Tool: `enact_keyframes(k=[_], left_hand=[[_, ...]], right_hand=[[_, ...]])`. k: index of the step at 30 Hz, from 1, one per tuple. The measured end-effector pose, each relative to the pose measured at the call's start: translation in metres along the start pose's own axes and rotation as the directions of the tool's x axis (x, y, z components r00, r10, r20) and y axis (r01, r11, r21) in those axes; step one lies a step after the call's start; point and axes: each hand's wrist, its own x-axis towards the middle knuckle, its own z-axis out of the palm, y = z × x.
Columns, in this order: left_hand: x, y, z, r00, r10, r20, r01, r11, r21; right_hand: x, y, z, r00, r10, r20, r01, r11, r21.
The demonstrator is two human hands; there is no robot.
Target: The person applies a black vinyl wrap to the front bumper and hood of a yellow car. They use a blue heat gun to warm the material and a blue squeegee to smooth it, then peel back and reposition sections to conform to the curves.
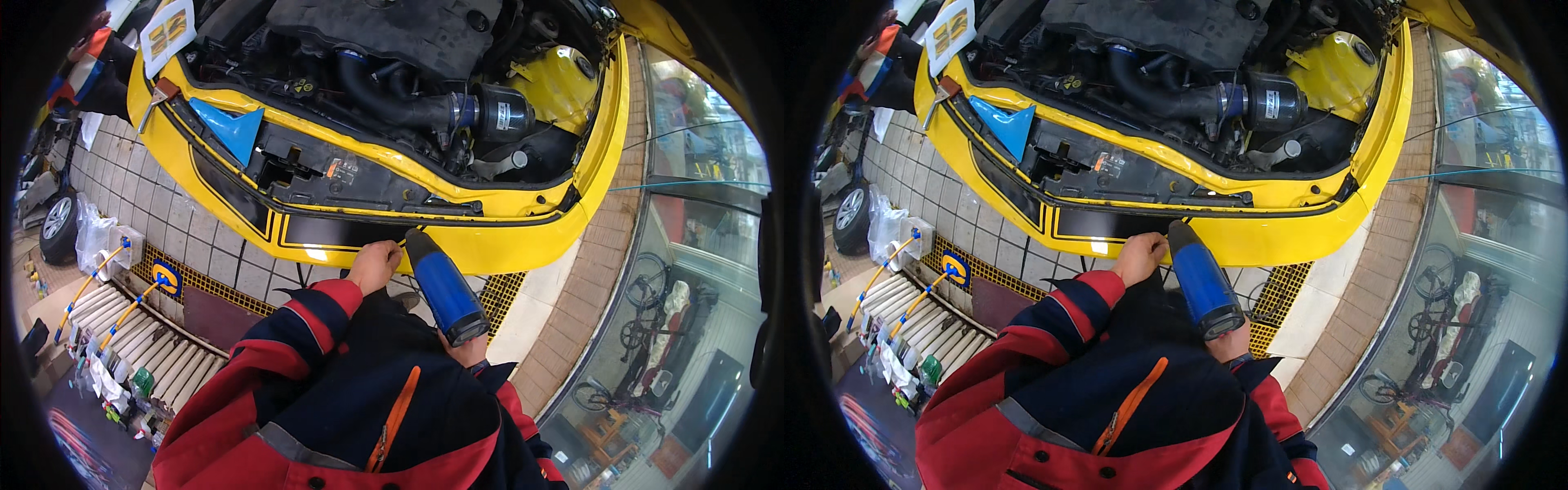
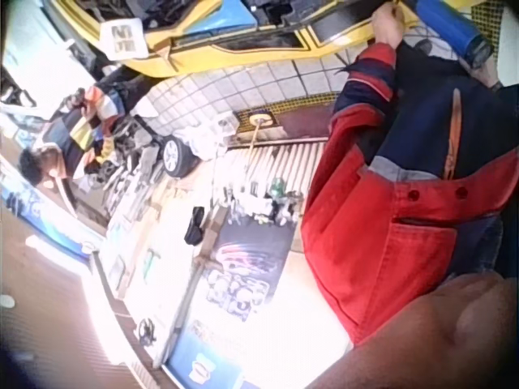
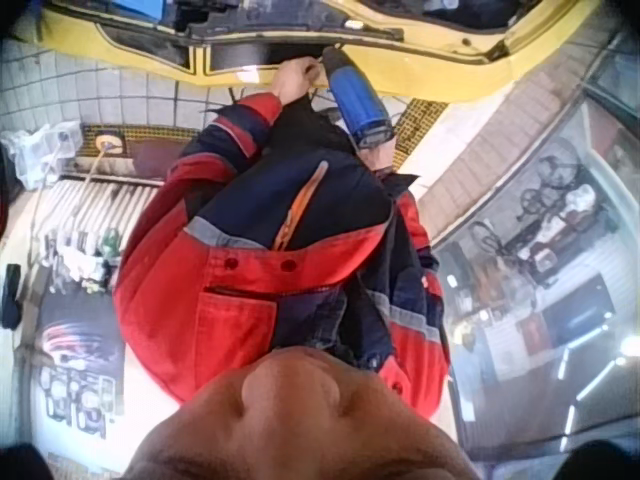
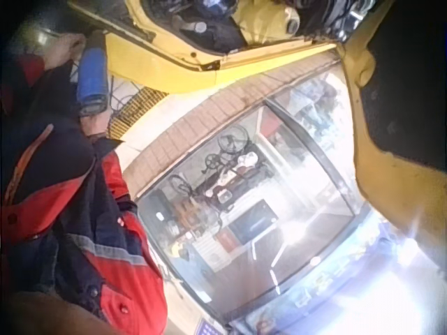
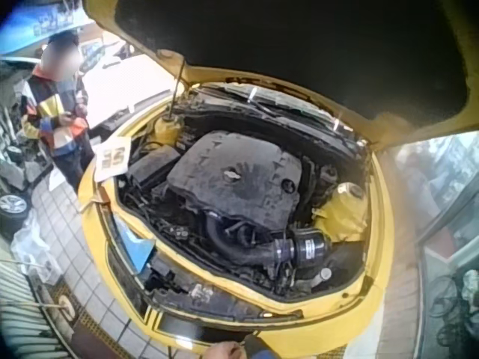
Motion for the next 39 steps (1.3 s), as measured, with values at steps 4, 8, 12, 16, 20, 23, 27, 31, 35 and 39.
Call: enact_keyframes(k=[4,8,12,16,20,23,27,31,35,39], left_hand=[[0.01,-0.003,-0.001,0.999,0.034,0.012,-0.034,0.999,0.042],[0.011,-0.008,0.001,0.998,0.051,0.027,-0.053,0.997,0.053],[0.011,-0.01,-0.001,0.995,0.1,0.028,-0.101,0.994,0.045],[0.011,-0.01,-0.009,0.986,0.15,0.065,-0.156,0.984,0.091],[0.011,-0.009,-0.019,0.956,0.267,0.124,-0.288,0.934,0.209],[0.01,-0.006,-0.024,0.938,0.306,0.164,-0.342,0.897,0.282],[0.011,0.003,-0.028,0.924,0.321,0.208,-0.376,0.86,0.345],[0.014,0.016,-0.029,0.875,0.432,0.218,-0.484,0.771,0.413],[0.015,0.026,-0.022,0.841,0.503,0.197,-0.527,0.684,0.504],[0.016,0.027,-0.013,0.862,0.456,0.22,-0.483,0.609,0.629]], right_hand=[[0.009,-0.021,-0.004,0.994,0.113,-0.001,-0.113,0.992,0.055],[0.013,-0.038,-0.011,0.999,0.035,-0.006,-0.035,0.993,-0.117],[0.016,-0.046,-0.013,0.997,0.078,0.005,-0.078,0.997,-0.01],[0.017,-0.048,-0.012,0.989,0.147,0.036,-0.146,0.989,-0.034],[0.019,-0.048,-0.01,0.984,0.176,0.03,-0.176,0.984,-0.029],[0.022,-0.052,-0.007,0.982,0.191,0.007,-0.191,0.98,0.063],[0.022,-0.063,-0.008,0.963,0.269,-0.034,-0.254,0.939,0.233],[0.016,-0.069,-0.023,0.989,0.106,-0.106,-0.106,0.994,0.003],[-0.001,-0.06,-0.028,0.946,0.11,-0.306,-0.102,0.994,0.043],[-0.017,-0.031,-0.035,0.949,0.194,-0.248,-0.18,0.981,0.077]])
